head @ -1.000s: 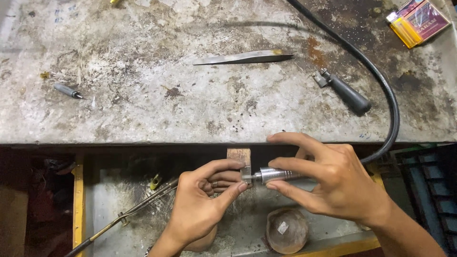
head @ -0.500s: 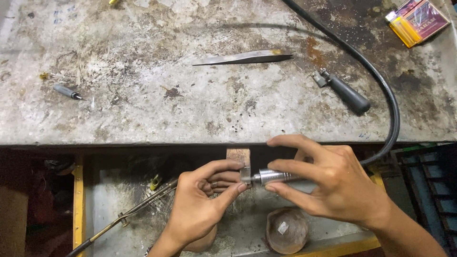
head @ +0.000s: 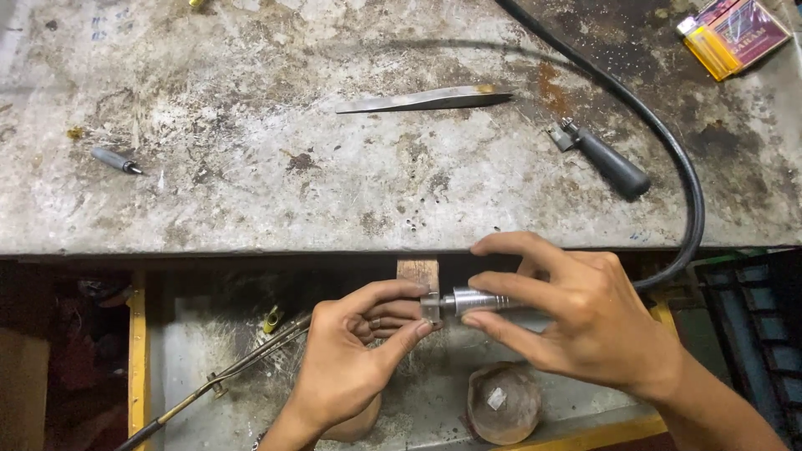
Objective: Polishing a small metal jewelry component using a handheld rotary tool at a workshop bench.
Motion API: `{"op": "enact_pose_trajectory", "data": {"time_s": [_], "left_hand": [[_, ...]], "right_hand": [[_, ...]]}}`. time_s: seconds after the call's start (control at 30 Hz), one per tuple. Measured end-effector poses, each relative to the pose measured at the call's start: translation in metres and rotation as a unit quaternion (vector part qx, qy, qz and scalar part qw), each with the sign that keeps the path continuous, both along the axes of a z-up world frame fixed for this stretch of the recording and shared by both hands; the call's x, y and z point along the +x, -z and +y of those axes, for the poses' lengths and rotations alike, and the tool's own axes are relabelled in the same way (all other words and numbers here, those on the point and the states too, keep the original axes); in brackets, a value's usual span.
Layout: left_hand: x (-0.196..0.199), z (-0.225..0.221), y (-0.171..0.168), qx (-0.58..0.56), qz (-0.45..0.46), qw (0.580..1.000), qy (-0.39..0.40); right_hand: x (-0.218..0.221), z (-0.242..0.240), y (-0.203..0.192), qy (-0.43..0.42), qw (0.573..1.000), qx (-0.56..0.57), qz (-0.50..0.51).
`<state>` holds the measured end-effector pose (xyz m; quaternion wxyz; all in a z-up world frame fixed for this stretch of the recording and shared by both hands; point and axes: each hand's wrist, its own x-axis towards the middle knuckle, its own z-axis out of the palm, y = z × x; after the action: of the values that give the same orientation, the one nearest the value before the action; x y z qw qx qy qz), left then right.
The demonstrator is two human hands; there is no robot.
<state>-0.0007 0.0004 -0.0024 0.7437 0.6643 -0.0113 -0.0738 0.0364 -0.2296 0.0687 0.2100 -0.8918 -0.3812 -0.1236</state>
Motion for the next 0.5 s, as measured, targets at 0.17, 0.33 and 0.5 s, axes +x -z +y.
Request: {"op": "enact_pose_trajectory", "data": {"time_s": [0.17,0.33,0.5], "left_hand": [[0.0001,0.0008,0.0009,-0.002,0.024,1.000,0.003],[0.0008,0.0012,0.0009,-0.012,0.017,1.000,0.005],[0.0004,0.0010,0.0013,0.007,0.027,1.000,-0.001]], "right_hand": [[-0.0009,0.0011,-0.0012,-0.003,1.000,-0.015,0.011],[-0.0005,0.0014,-0.0031,-0.018,1.000,-0.012,0.004],[0.0003,-0.0002,-0.0007,-0.007,1.000,-0.014,-0.004]]}}
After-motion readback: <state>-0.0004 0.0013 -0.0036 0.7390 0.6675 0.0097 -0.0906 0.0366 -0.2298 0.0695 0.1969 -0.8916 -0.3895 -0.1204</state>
